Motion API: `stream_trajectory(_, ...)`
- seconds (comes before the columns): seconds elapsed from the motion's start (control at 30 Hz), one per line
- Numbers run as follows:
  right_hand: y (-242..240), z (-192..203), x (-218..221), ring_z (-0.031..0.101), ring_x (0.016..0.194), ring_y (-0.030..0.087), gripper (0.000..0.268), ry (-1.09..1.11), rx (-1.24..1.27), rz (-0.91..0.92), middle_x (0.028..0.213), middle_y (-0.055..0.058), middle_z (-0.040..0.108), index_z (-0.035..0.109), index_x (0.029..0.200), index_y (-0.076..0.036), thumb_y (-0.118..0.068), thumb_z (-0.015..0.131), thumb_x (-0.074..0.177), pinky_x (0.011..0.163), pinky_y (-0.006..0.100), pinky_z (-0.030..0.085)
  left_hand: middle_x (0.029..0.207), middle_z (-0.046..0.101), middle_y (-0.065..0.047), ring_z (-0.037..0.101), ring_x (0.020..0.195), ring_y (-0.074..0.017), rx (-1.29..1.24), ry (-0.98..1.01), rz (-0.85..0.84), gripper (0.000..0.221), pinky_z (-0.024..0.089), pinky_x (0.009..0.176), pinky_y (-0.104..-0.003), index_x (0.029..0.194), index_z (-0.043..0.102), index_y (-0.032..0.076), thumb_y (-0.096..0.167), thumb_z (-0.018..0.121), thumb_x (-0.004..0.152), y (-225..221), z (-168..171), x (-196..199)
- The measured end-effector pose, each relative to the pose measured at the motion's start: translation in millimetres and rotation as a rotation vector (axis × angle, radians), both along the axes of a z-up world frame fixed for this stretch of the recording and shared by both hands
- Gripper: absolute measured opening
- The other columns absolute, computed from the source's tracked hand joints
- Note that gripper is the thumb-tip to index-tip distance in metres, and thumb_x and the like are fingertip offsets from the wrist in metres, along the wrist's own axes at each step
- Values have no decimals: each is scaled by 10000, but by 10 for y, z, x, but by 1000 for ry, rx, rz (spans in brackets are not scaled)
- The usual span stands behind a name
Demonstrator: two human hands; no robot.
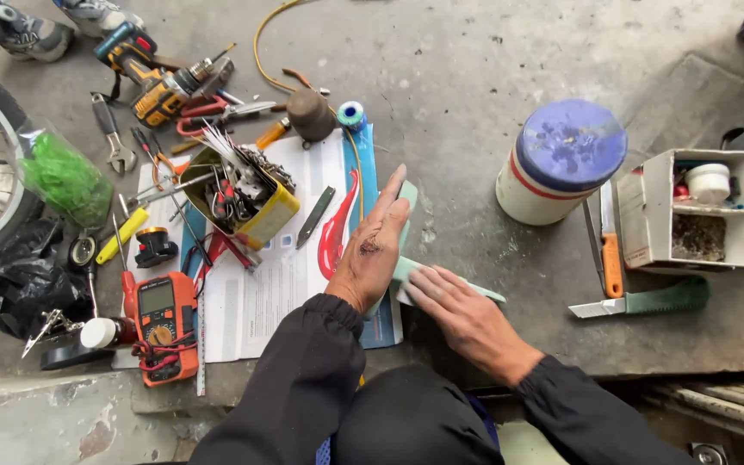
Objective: Sanding a light blue plastic component with a small piece of sandpaper on a workbench.
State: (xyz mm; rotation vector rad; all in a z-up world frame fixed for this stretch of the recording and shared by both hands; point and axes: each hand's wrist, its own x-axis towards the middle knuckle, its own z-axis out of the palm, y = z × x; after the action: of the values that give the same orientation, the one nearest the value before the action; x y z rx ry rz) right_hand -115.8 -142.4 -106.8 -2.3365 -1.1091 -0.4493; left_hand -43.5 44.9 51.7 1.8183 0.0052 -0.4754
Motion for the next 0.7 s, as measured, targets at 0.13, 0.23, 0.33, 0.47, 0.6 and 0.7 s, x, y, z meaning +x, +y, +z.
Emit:
stream_trajectory(0.13,-287,-121,-219,492,1602,282,630,15,-57,-48,1712,102,517,510,1625,-56,157,318,1064,1373,491,365,1865,252,-63,353,1671,-339,-23,7,19,741,292,1324,-527,1755,252,346,560,332,1051,9,-63,-28)
stream_trajectory(0.23,29,-125,-52,561,1550,325,765,-19,42,-50,1645,162,590,543,1597,-19,215,338,898,1375,507,372,1857,255,-105,335,1678,-333,-48,-24,13,776,264,1321,-475,1766,253,310,570,341,1041,29,-69,13)
stream_trajectory(0.33,193,-144,-34,478,1601,343,638,-9,1,-59,1700,165,515,481,1643,-30,157,374,1042,1384,509,349,1869,242,-64,239,1716,-305,-60,-7,25,736,238,1347,-482,1749,288,340,563,333,1049,37,-118,7)
stream_trajectory(0.47,-107,-62,-164,508,1583,290,605,68,16,-83,1680,105,557,530,1616,-61,100,357,1060,1365,474,363,1868,207,-80,256,1701,-344,-77,-25,-3,744,246,1348,-541,1753,254,335,582,311,1054,61,-26,-13)
stream_trajectory(0.6,58,-88,57,481,1605,342,571,108,65,-6,1707,163,514,478,1640,-17,87,357,1092,1376,507,350,1860,238,-108,228,1714,-313,-66,-65,24,777,246,1337,-483,1751,303,260,583,318,1044,32,-60,-55)
stream_trajectory(0.7,104,15,173,415,1635,354,547,203,62,51,1745,182,448,474,1655,-34,34,379,1121,1381,529,312,1866,234,-91,222,1720,-284,-77,-81,30,756,229,1341,-459,1749,311,249,547,328,1055,67,-86,-88)
